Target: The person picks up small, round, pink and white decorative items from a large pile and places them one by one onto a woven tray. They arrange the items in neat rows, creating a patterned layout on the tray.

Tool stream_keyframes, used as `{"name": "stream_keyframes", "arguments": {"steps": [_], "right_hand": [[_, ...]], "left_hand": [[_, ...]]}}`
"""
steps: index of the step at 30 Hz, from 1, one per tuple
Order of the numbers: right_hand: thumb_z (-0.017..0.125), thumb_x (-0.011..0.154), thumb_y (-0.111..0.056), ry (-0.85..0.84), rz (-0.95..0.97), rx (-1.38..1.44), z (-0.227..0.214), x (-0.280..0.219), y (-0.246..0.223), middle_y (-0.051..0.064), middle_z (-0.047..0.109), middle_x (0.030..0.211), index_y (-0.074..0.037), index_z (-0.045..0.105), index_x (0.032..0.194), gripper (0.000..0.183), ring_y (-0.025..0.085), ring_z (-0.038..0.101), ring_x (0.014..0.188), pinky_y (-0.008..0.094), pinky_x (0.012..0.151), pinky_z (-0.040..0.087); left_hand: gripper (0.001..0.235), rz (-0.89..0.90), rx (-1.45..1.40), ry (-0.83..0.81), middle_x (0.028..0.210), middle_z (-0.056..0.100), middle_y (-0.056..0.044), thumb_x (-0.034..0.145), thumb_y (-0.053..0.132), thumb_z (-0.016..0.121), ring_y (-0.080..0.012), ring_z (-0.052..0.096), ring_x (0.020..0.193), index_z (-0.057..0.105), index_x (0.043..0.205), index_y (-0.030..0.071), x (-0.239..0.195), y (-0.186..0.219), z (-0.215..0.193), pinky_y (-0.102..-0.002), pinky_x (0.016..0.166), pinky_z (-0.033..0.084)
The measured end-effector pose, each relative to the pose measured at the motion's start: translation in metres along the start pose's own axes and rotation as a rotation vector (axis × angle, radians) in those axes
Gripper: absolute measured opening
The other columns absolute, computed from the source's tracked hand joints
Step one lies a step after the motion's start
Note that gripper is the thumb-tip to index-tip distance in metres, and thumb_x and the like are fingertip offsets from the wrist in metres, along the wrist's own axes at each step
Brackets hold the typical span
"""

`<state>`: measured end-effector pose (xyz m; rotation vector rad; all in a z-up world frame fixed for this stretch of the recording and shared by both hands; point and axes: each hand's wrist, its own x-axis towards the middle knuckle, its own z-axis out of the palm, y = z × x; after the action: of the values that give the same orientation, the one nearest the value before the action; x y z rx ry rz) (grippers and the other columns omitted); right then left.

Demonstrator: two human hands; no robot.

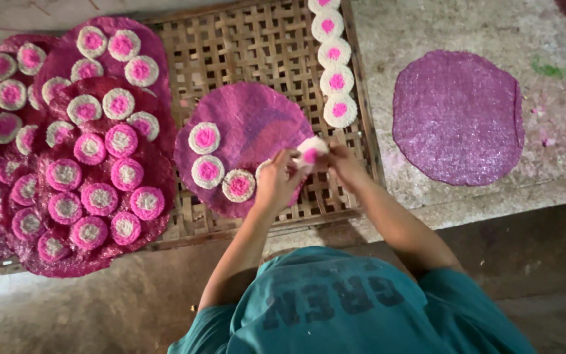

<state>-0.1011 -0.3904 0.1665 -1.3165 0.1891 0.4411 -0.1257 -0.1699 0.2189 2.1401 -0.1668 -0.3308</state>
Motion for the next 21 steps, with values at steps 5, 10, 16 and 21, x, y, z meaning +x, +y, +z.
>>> {"name": "stream_keyframes", "arguments": {"steps": [5,10,16,21], "right_hand": [[0.07,0.098,-0.017,0.328,-0.221,-0.953,-0.046,-0.002,-0.016,0.014,0.072,0.118,-0.009,0.065,0.129,0.033,0.031,0.073,0.108,0.042,0.092,0.057],[0.076,0.088,-0.004,0.41,-0.569,-1.204,-0.043,-0.009,-0.039,0.022,0.069,0.109,-0.003,0.063,0.122,0.036,0.044,0.068,0.099,0.052,0.084,0.055],[0.071,0.094,-0.015,0.49,-0.584,-1.193,-0.024,-0.036,-0.033,0.018,0.07,0.114,-0.004,0.063,0.126,0.034,0.036,0.069,0.097,0.045,0.083,0.056],[0.067,0.101,-0.024,0.1,0.179,0.024,-0.006,-0.074,0.033,0.006,0.071,0.123,-0.007,0.064,0.134,0.038,0.018,0.066,0.112,0.034,0.098,0.053]], "left_hand": [[0.064,-0.036,0.471,0.131,0.131,0.056,-0.022,0.081,0.016,0.078,-0.0369,0.058,0.115,0.05,0.136,0.0,-0.013,-0.044,-0.01,-0.044,0.089,0.056],[0.039,-0.116,0.393,0.116,0.115,0.064,-0.017,0.085,0.016,0.077,-0.035,0.062,0.11,0.059,0.118,0.006,-0.01,-0.073,-0.009,-0.048,0.092,0.054],[0.024,-0.296,0.233,-0.073,0.099,0.071,-0.013,0.096,0.016,0.065,-0.0257,0.069,0.078,0.06,0.117,0.006,-0.01,-0.039,-0.015,-0.039,0.064,0.059],[0.023,0.165,-0.239,-0.017,0.095,0.076,-0.01,0.09,0.013,0.073,-0.0174,0.074,0.079,0.064,0.109,0.005,-0.042,0.013,0.009,-0.032,0.065,0.061]]}}
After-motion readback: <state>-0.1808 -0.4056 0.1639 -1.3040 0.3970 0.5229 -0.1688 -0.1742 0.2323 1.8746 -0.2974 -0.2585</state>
